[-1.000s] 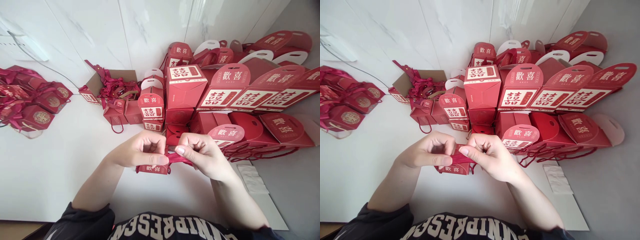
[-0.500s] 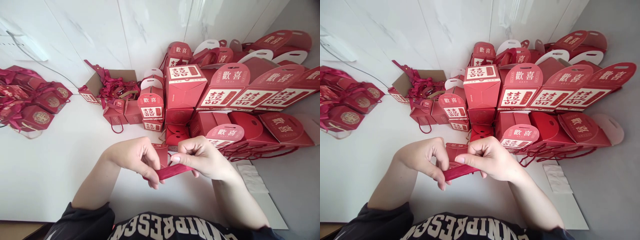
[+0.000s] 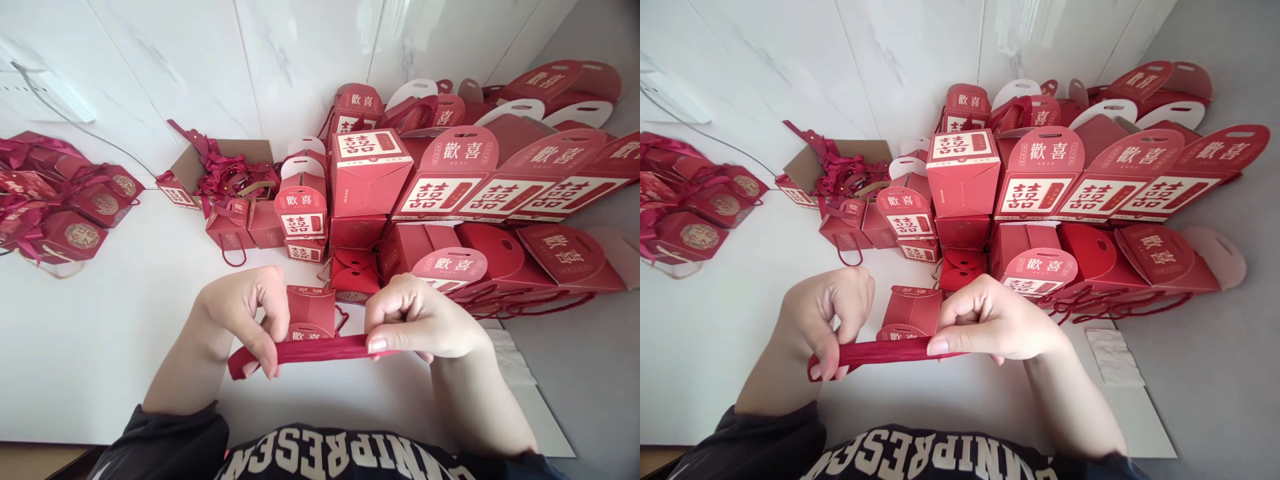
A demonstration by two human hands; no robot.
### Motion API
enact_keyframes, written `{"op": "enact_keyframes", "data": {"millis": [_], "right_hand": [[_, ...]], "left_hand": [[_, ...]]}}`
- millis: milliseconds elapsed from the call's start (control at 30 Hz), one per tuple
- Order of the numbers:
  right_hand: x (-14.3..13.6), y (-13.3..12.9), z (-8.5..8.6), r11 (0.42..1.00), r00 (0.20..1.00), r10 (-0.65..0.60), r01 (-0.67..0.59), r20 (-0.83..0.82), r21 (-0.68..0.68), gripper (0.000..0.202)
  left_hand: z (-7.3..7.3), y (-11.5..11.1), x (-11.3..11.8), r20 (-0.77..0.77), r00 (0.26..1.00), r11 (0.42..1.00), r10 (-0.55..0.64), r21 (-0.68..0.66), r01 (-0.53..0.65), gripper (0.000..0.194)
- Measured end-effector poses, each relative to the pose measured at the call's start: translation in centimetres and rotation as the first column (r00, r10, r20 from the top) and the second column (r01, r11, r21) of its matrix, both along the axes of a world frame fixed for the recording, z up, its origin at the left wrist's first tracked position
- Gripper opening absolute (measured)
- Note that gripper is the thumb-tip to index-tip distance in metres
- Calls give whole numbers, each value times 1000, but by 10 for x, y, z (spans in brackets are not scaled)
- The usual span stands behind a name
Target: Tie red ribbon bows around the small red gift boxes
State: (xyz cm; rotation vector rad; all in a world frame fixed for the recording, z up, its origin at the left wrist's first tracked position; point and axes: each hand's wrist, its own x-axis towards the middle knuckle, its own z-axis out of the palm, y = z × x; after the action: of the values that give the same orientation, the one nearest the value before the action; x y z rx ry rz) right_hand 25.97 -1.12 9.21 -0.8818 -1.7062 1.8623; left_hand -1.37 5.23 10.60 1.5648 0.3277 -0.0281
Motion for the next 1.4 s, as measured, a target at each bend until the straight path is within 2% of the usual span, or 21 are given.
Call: {"op": "enact_keyframes", "data": {"millis": [100, 200, 267, 400, 467, 533, 600, 667, 733, 800, 833, 900, 967, 1033, 1100, 1167, 1233, 1300, 1400], "right_hand": [[7, -2, 6, 1000, 1000, 29, -29, 9, -2, 27], [15, -4, 10, 999, 999, 5, -7, 35, 51, 30], [21, -5, 11, 996, 998, -20, 14, 60, 88, 31], [33, -7, 13, 983, 988, -50, 23, 145, 180, 27], [37, -8, 14, 969, 980, -24, -26, 197, 247, 24], [41, -8, 17, 930, 967, 47, -133, 250, 342, 22], [44, -8, 19, 869, 951, 105, -230, 292, 438, 20], [50, -8, 22, 826, 944, 121, -267, 305, 497, 19], [60, -9, 23, 814, 946, 113, -263, 303, 518, 18], [71, -10, 24, 809, 955, 101, -242, 280, 535, 18], [76, -11, 24, 807, 964, 90, -217, 250, 549, 18], [79, -12, 23, 820, 980, 64, -159, 189, 550, 21], [72, -11, 21, 871, 981, 29, -119, 192, 477, 26], [56, -7, 18, 928, 965, -20, -80, 262, 364, 29], [37, -4, 15, 940, 961, -23, -74, 276, 334, 31], [22, -1, 12, 935, 962, -8, -90, 274, 342, 32], [13, 0, 9, 919, 963, -11, -96, 269, 382, 33], [8, 0, 8, 901, 963, -33, -88, 269, 425, 33], [6, -1, 7, 888, 965, -36, -89, 262, 452, 32]], "left_hand": [[-5, 7, -2, 49, 995, 996, -86, 21, 85, 17], [-10, 16, -1, 87, 957, 961, -275, -13, 277, 12], [-11, 21, 0, 90, 935, 938, -343, -24, 346, 15], [-11, 29, -5, 94, 945, 950, -312, 32, 310, 33], [-11, 32, -11, 70, 937, 938, -343, 87, 337, 28], [-12, 37, -18, 49, 927, 919, -372, 163, 360, 17], [-13, 44, -27, 77, 951, 934, -300, 225, 277, 16], [-13, 52, -37, 108, 970, 954, -219, 233, 189, 24], [-13, 59, -49, 70, 961, 945, -267, 216, 247, 26], [-12, 62, -60, -19, 952, 922, -305, 247, 300, 16], [-12, 63, -64, -75, 966, 921, -245, 293, 257, 12], [-12, 60, -65, -171, 985, 905, 23, 422, 52, 10], [-12, 53, -55, -227, 939, 850, 259, 515, -109, 19], [-12, 42, -33, -203, 919, 823, 337, 538, -183, 43], [-13, 29, -6, -59, 929, 803, 365, 525, -282, 53], [-15, 15, 21, 114, 937, 837, 330, 423, -347, 48], [-19, 2, 41, 190, 936, 894, 295, 291, -341, 42], [-24, -8, 53, 176, 943, 939, 282, 152, -309, 32], [-28, -14, 57, 110, 948, 954, 297, 13, -300, 26]]}}
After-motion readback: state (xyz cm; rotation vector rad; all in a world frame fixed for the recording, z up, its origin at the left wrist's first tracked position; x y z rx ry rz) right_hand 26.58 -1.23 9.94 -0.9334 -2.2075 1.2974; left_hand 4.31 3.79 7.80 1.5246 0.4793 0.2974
